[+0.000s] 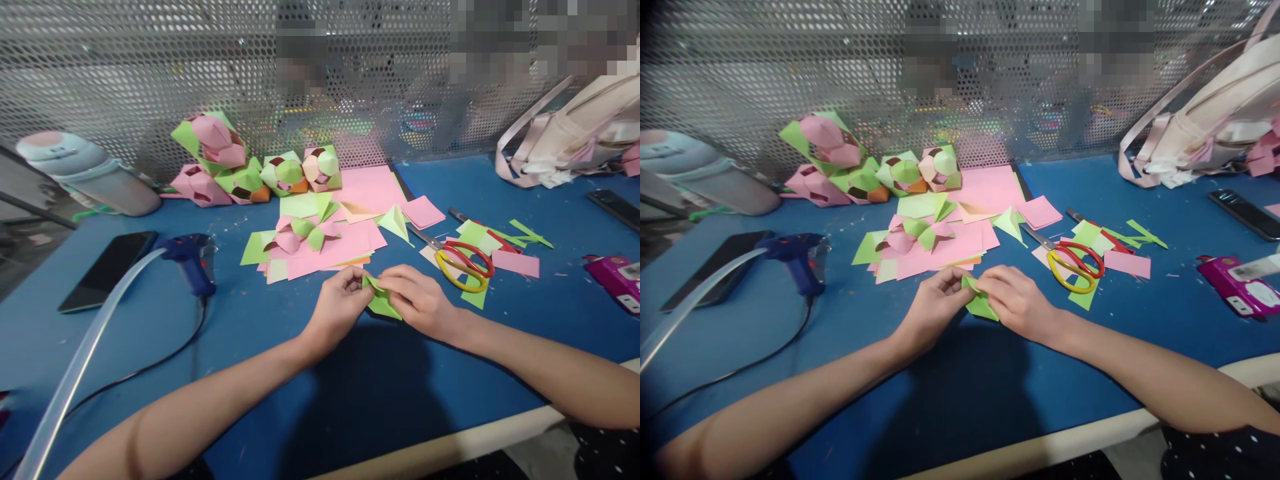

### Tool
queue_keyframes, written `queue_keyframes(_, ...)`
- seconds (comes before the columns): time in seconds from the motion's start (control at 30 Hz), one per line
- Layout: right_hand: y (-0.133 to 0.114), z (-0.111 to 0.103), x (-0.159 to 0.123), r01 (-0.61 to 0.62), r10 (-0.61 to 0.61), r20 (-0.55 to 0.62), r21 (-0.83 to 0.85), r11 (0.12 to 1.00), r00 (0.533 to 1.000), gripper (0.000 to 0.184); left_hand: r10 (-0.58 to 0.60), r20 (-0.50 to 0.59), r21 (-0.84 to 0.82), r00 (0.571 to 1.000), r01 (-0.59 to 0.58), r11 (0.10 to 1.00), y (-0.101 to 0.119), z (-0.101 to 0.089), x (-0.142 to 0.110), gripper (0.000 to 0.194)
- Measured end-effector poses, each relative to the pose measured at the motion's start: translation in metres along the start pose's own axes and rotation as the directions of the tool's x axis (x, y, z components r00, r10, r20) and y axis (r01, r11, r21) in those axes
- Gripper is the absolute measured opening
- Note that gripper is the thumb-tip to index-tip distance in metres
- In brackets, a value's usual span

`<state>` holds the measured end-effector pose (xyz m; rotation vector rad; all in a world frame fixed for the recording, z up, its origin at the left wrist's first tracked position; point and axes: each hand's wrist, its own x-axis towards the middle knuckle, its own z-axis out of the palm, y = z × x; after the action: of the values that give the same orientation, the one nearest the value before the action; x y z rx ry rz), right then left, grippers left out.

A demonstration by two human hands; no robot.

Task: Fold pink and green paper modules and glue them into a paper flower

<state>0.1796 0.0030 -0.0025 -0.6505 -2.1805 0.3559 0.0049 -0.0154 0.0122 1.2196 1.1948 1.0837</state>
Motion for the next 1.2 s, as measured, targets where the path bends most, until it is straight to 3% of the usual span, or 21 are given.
queue_keyframes(0.57, -0.002, -0.004, 0.001, 0.009, -0.009, -0.040, 0.020, 1.000, 0.999, 0.030, -0.030, 0.100, -0.123, 0.995, 0.042, 0.991, 0.000, -0.004, 0.000, 0.015)
queue_keyframes(0.87, -0.004, -0.006, 0.004, -0.007, 0.012, -0.066, 0.076, 0.997, 0.998, 0.028, 0.011, 0.050, -0.006, 0.999, -0.011, 1.000, 0.010, -0.004, -0.003, 0.011)
queue_keyframes(0.97, -0.009, -0.008, 0.006, -0.082, 0.089, -0.055, 0.131, 0.988, 0.994, 0.023, 0.038, 0.011, 0.054, 0.999, -0.038, 0.998, 0.008, -0.003, -0.002, 0.010)
queue_keyframes(1.03, -0.013, -0.008, 0.008, -0.195, 0.200, -0.022, 0.146, 0.970, 0.980, 0.019, 0.065, -0.004, 0.084, 0.998, -0.064, 0.994, 0.006, -0.004, -0.002, 0.010)
queue_keyframes(1.2, -0.015, -0.006, 0.009, -0.440, 0.436, 0.054, 0.118, 0.890, 0.898, 0.009, 0.110, -0.006, 0.154, 0.994, -0.108, 0.982, 0.005, -0.005, -0.003, 0.011)
